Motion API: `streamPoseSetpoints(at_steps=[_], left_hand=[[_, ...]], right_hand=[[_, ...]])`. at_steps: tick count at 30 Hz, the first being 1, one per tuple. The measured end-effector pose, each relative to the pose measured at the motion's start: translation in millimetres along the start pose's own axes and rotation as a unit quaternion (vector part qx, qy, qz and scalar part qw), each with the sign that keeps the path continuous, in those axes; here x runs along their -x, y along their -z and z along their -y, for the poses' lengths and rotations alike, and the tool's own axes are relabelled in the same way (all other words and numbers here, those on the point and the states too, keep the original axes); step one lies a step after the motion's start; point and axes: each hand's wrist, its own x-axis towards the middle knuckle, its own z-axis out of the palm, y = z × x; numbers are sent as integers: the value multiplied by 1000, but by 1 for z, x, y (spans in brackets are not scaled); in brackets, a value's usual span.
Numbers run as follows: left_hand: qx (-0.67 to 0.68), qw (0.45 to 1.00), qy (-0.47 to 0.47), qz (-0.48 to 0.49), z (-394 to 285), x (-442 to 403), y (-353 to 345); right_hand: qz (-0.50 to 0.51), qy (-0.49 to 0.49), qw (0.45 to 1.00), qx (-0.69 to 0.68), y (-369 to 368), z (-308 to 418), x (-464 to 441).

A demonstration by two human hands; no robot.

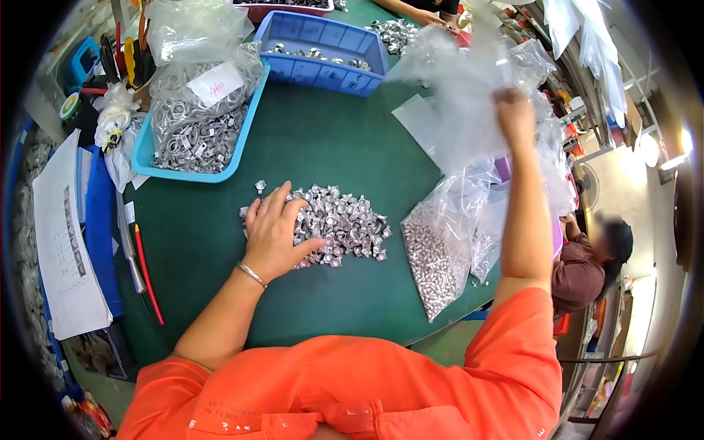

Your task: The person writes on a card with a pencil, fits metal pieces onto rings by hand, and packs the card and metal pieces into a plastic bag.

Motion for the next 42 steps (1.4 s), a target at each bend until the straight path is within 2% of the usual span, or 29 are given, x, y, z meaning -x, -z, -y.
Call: streamPoseSetpoints(at_steps=[2, 4, 5, 7, 9, 10, 11, 12, 13, 14, 15, 16, 18, 19, 20, 22, 23, 24, 25, 27, 29, 30, 32, 33, 35, 36, 38, 41, 42], left_hand=[[-6, 1000, -3, 6, 0, 0, -1], [-11, 1000, -2, -6, -1, -1, -2], [-11, 1000, -6, -6, -2, -1, -2], [-9, 1000, 1, 0, -2, -1, -1], [-10, 1000, -4, -3, -1, -1, -1], [-11, 1000, -6, -3, -1, 0, -1], [-15, 1000, -5, 4, -2, -1, 1], [-17, 1000, -12, 2, -3, 0, 1], [-17, 1000, -13, 4, -2, 0, 1], [-18, 1000, -13, 7, -1, 0, 1], [-17, 1000, -16, 8, -2, -1, 2], [-17, 1000, -17, 7, -2, -1, 3], [-11, 1000, -13, 11, -2, -1, 3], [-7, 1000, -11, 14, -4, -1, 4], [-6, 1000, -10, 16, -5, -1, 5], [-8, 1000, -5, 17, -6, -2, 5], [-7, 1000, -9, 16, -7, -3, 4], [-9, 1000, -7, 18, -6, -2, 4], [-11, 1000, -5, 20, -5, -2, 4], [-13, 1000, -9, 19, -6, -3, 4], [-16, 1000, -10, 21, -6, -3, 4], [-13, 999, -16, 27, -7, -2, 3], [-21, 1000, -5, 22, -7, -3, 3], [-28, 999, -9, 21, -6, -3, 2], [-25, 999, -16, 17, -4, -2, 0], [-28, 999, -16, 14, -4, -2, 0], [-34, 999, -19, 9, -4, -4, 2], [-26, 999, -20, 13, -3, 0, 2], [-24, 999, -22, 11, -2, 0, 1]], right_hand=[[-132, 23, 988, 83, 32, 0, -14], [-149, -34, 979, 134, 52, 25, -11], [-205, 4, 967, 148, 45, 30, -9], [-84, -28, 986, 141, 19, 46, -5], [4, -18, 1000, 24, -37, 61, 4], [96, -55, 994, -14, -56, 83, 16], [104, 7, 992, -68, -104, 82, 26], [206, 34, 972, -107, -132, 92, 36], [246, 111, 950, -155, -150, 100, 57], [319, 106, 898, -284, -161, 104, 73], [474, 48, 794, -377, -140, 116, 73], [473, 49, 795, -377, -134, 115, 65], [275, -55, 882, -379, -121, 95, 43], [126, -128, 878, -444, -105, 83, 35], [-88, -60, 948, -298, -118, 52, 17], [-229, -16, 962, -149, -140, -14, 1], [-115, -146, 980, -74, -144, -37, 8], [93, -122, 986, 71, -167, -78, 15], [295, -91, 927, 211, -187, -109, 22], [299, -150, 933, 132, -191, -104, 65], [408, -145, 899, 67, -150, -73, 60], [408, -154, 897, 69, -141, -68, 63], [435, -41, 893, 105, -129, -63, 68], [429, -47, 895, 110, -130, -60, 71], [306, 17, 927, 216, -136, -58, 82], [301, 15, 928, 219, -138, -64, 84], [250, -73, 946, 190, -142, -66, 80], [100, -241, 959, 107, -108, -85, 58], [82, -241, 965, 68, -132, -146, 36]])
